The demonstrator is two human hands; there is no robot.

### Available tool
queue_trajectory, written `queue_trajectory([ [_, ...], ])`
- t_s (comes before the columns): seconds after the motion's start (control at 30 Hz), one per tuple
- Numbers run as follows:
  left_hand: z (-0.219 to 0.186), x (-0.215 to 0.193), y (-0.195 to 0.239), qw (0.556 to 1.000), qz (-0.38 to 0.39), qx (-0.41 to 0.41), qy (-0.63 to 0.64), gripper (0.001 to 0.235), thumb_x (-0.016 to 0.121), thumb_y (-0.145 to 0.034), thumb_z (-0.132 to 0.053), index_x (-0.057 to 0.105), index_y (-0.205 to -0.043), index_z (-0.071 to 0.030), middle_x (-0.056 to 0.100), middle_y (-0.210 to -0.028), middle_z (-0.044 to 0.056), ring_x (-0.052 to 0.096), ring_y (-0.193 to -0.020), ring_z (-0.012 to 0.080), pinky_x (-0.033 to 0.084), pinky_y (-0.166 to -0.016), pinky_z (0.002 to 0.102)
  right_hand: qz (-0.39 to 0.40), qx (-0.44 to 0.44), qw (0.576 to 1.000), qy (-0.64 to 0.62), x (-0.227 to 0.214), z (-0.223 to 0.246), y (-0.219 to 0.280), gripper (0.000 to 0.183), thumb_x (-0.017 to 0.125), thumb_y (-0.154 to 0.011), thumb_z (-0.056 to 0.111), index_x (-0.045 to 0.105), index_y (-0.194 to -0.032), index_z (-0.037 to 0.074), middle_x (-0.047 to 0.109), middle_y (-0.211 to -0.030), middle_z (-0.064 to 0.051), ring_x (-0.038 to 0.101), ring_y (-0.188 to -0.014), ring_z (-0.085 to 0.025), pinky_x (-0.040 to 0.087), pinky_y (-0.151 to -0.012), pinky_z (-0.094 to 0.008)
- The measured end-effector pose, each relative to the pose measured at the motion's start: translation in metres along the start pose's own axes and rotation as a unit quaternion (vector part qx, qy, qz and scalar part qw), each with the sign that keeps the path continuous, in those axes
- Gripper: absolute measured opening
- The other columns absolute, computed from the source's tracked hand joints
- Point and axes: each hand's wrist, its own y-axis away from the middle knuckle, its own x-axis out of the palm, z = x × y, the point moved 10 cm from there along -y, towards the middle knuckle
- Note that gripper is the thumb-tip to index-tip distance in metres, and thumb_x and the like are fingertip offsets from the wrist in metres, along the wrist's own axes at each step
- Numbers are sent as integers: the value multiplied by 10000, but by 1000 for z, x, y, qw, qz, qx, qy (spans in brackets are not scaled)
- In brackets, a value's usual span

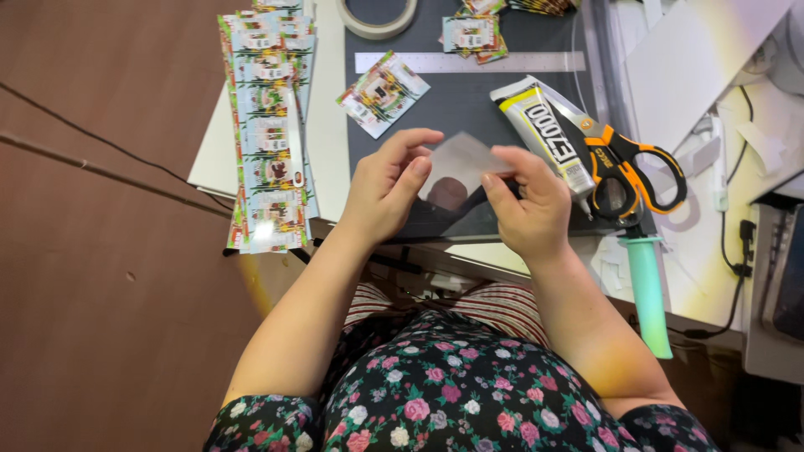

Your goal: The person assembles small paper packs by applying clear tape to white paper, folding it, and inserting a printed card. They repeat this process with multiple cards, using scissors to trim tape and a tube of adhesive to secure the final edges.

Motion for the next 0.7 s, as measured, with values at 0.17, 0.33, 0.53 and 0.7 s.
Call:
queue_trajectory([
  [0.17, 5, 7, -2, 996, 64, -29, 55, 381, 481, -1027, -481, 672, -1261, -248, 769, -900, 21, 717, -816, 162, 553, -788, 317, 40, -66, 993, 89, 12, 21, -2, 209, 727, -830, -185, 805, -931, -19, 755, -891, -188, 725, -774, -313, 585, -690, -418],
  [0.33, -7, 14, -1, 995, 90, -41, 30, 394, 734, -904, -401, 652, -1242, -217, 761, -908, 52, 720, -762, 197, 570, -718, 328, 50, -104, 986, 120, 14, 24, 3, 248, 711, -838, -196, 824, -942, -1, 752, -977, -218, 733, -832, -341, 602, -742, -415],
  [0.53, -12, 16, -3, 996, 89, -8, 30, 334, 757, -912, -313, 666, -1218, -211, 754, -1055, 22, 728, -887, 213, 595, -731, 317, 97, -81, 990, 55, 16, 15, 0, 333, 794, -835, 51, 709, -1101, -130, 716, -1059, -299, 717, -925, -384, 578, -813, -458],
  [0.7, -14, 18, -4, 994, 100, 10, 32, 304, 759, -932, -277, 675, -1215, -203, 717, -1164, 9, 712, -987, 212, 597, -759, 320, 87, -46, 995, 17, 9, -10, 8, 554, 858, -858, 103, 604, -1226, -225, 691, -1080, -331, 711, -965, -364, 569, -830, -418],
])
